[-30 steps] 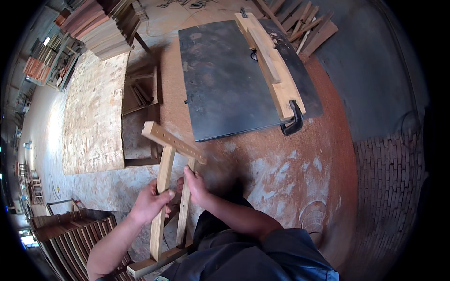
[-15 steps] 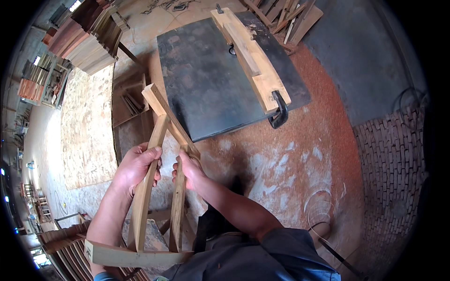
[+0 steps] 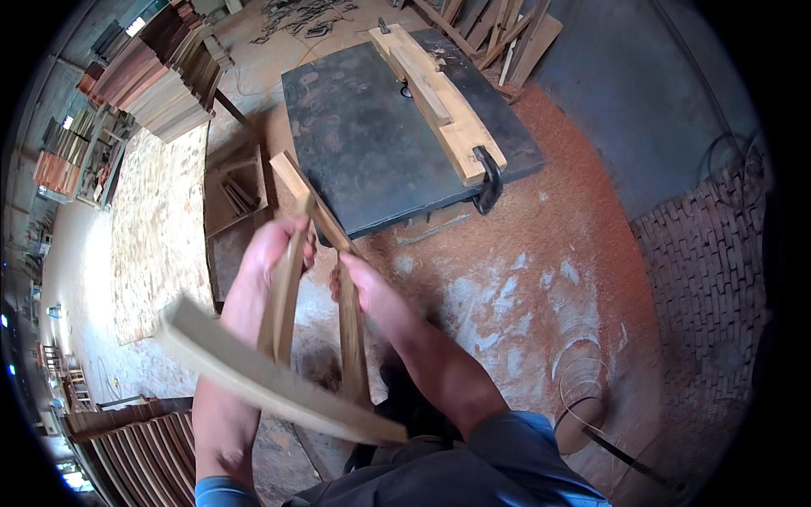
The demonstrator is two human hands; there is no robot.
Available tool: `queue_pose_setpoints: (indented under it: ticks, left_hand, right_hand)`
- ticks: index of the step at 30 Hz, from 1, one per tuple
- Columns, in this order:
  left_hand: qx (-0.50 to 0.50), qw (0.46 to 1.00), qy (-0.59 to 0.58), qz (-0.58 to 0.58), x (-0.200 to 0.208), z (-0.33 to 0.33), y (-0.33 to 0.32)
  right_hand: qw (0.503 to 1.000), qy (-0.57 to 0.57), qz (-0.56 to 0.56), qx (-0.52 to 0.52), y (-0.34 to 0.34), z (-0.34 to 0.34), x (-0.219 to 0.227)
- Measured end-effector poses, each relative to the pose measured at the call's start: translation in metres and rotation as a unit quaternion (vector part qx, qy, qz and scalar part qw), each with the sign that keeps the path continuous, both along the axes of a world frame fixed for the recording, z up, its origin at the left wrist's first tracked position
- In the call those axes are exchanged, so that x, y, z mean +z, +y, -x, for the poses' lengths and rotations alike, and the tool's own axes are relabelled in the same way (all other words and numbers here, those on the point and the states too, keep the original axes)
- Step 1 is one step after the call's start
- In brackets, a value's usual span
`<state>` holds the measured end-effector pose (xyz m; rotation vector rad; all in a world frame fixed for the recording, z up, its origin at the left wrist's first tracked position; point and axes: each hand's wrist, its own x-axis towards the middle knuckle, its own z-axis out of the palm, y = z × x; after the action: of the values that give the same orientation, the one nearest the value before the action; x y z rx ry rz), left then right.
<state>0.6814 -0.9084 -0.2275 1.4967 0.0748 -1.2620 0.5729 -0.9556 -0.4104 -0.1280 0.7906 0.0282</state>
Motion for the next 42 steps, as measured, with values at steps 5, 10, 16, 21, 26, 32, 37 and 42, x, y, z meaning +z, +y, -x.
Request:
queue_pose_setpoints:
  ticks: [5,10,16,21,26,32,37,42]
  left_hand:
    - [-0.014,0.997,0.066,0.041,-0.024,0.016,-0.022]
    - [0.005,0.999,0.046,0.004,-0.045,0.038,-0.009]
    - [0.003,0.992,0.066,0.104,0.021,0.004,-0.059]
    - [-0.001,1.000,0.027,-0.002,-0.054,0.067,-0.023]
    - [0.011,0.994,0.102,0.041,-0.032,0.018,-0.038]
    - [-0.116,0.991,-0.023,0.058,-0.044,0.016,-0.046]
    - [-0.014,0.998,0.042,-0.050,-0.067,0.077,-0.008]
    - [-0.092,0.984,0.110,0.110,0.003,0.052,-0.004]
  right_hand:
    - [0.998,-0.006,0.038,-0.046,-0.004,0.016,-0.003]
    - [0.997,0.037,0.063,-0.038,0.021,0.043,-0.024]
    - [0.994,0.026,0.076,-0.068,-0.039,0.002,0.050]
    - [0.997,0.025,0.047,-0.063,0.017,0.055,-0.049]
    - [0.992,0.048,0.097,-0.062,-0.011,0.034,-0.001]
    - [0.991,0.040,0.041,-0.122,-0.005,0.031,-0.017]
    - [0.993,0.039,0.101,-0.042,0.031,0.074,-0.084]
    - [0.959,0.078,0.219,-0.162,-0.011,0.077,0.040]
